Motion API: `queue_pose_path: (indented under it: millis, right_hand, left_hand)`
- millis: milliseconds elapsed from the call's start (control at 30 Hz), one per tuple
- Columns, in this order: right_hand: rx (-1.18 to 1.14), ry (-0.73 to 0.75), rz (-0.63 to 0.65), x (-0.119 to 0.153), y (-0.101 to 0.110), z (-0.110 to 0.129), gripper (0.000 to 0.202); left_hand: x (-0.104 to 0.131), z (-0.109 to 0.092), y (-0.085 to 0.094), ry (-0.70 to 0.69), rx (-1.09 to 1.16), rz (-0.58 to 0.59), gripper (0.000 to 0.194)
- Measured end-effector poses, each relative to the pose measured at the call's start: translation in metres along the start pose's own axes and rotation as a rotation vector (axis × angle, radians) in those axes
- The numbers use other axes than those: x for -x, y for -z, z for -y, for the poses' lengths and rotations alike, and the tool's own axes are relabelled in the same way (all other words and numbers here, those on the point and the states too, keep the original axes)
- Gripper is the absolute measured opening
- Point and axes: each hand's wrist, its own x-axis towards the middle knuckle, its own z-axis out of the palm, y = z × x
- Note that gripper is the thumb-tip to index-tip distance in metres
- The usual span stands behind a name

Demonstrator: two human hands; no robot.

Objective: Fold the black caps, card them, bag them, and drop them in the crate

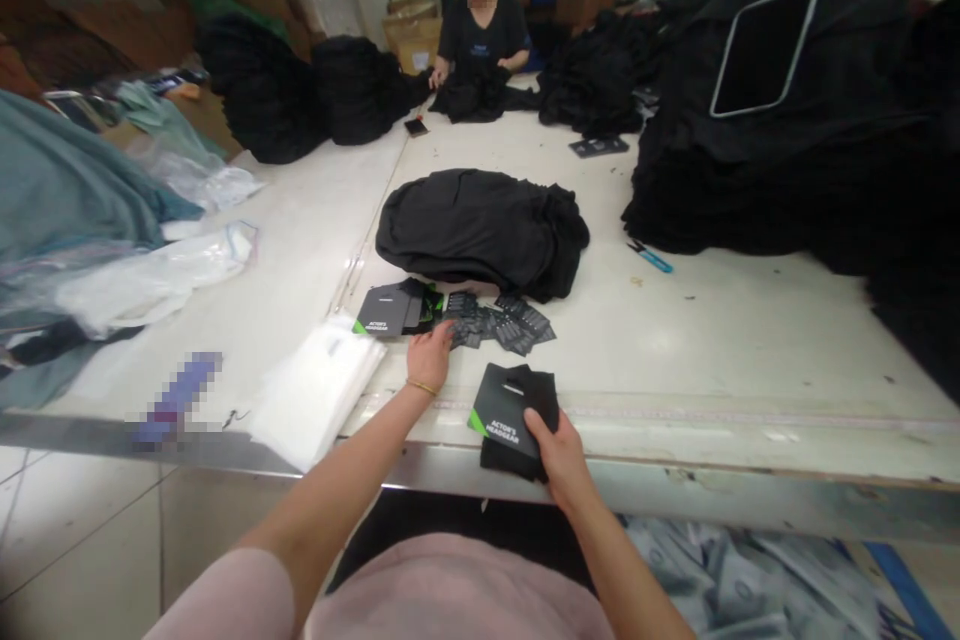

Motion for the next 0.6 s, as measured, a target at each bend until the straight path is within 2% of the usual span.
queue_pose_path:
  millis: [233, 333, 400, 500, 600]
  right_hand:
    - [0.012, 0.016, 0.039, 0.002, -0.001, 0.001, 0.046]
    - [0.04, 0.054, 0.048, 0.003, 0.001, 0.0, 0.046]
    - [0.069, 0.074, 0.048, 0.004, 0.002, -0.001, 0.047]
    - [0.098, 0.101, 0.053, 0.006, -0.002, 0.002, 0.049]
    - [0.082, 0.104, 0.128, 0.012, -0.014, 0.007, 0.047]
  left_hand:
    - [-0.001, -0.001, 0.0, 0.062, 0.11, 0.022, 0.031]
    - [-0.002, -0.003, 0.006, 0.066, 0.148, 0.015, 0.031]
    - [0.006, -0.007, 0.015, 0.049, 0.247, -0.024, 0.034]
    - [0.036, -0.021, 0.029, -0.098, 0.463, -0.076, 0.033]
    - [0.08, -0.039, 0.035, -0.359, 0.497, 0.028, 0.028]
